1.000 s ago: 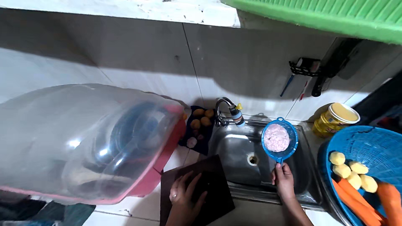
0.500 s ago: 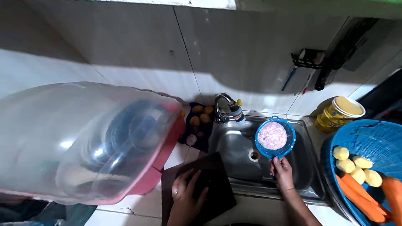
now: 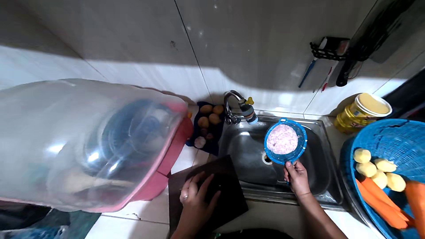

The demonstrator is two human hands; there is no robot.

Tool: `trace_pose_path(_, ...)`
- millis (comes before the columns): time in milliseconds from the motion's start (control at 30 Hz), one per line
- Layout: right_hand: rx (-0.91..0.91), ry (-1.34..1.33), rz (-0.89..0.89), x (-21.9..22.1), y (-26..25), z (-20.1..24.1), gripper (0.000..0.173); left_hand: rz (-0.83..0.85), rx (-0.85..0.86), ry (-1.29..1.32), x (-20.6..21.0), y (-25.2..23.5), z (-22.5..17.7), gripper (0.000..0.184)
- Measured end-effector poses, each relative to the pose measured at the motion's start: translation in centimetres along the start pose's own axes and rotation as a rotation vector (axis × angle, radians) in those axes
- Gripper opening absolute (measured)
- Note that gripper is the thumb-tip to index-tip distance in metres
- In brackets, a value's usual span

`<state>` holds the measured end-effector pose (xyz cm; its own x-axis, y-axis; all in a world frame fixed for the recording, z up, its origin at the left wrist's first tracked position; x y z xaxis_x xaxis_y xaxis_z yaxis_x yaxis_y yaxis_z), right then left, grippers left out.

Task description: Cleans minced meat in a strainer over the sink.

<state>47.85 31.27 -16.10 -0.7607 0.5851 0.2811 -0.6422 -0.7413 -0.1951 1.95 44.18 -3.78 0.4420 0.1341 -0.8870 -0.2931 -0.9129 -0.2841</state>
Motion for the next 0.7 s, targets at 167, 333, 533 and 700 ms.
trace_pose_path(167, 0.017, 0.032, -0.009, 0.7, -0.3, 0.5, 0.018, 0.048, 0.137, 0.123, -3.4, -4.8, -9.1, 0.026)
trace_pose_path(333, 0.012, 0.046, -0.026, 0.9, -0.7, 0.3, 0.018, 0.077, 0.313, 0.111, -2.8, -10.4, -21.4, 0.015)
trace_pose_path(533, 0.016, 0.076, -0.05, 1.1, -1.2, 0.8, 0.019, -0.075, 0.342, -0.023, 9.1, -14.8, -24.7, 0.018)
trace_pose_path(700, 0.004, 0.07, -0.052, 1.3, -1.1, 0.8, 0.018, -0.098, 0.3, -0.1, 11.3, -16.4, -25.9, 0.018)
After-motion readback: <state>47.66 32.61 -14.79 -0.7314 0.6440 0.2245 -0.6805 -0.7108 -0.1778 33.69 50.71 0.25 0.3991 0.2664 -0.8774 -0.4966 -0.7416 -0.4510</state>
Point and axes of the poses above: each hand's wrist, its own y-axis away from the middle knuckle, its own x-axis out of the palm, z = x × y, the point moved 1 cm from there along -y, towards the middle knuckle, and after that the axes turned 10 degrees about -x, right-handed, at the moved point
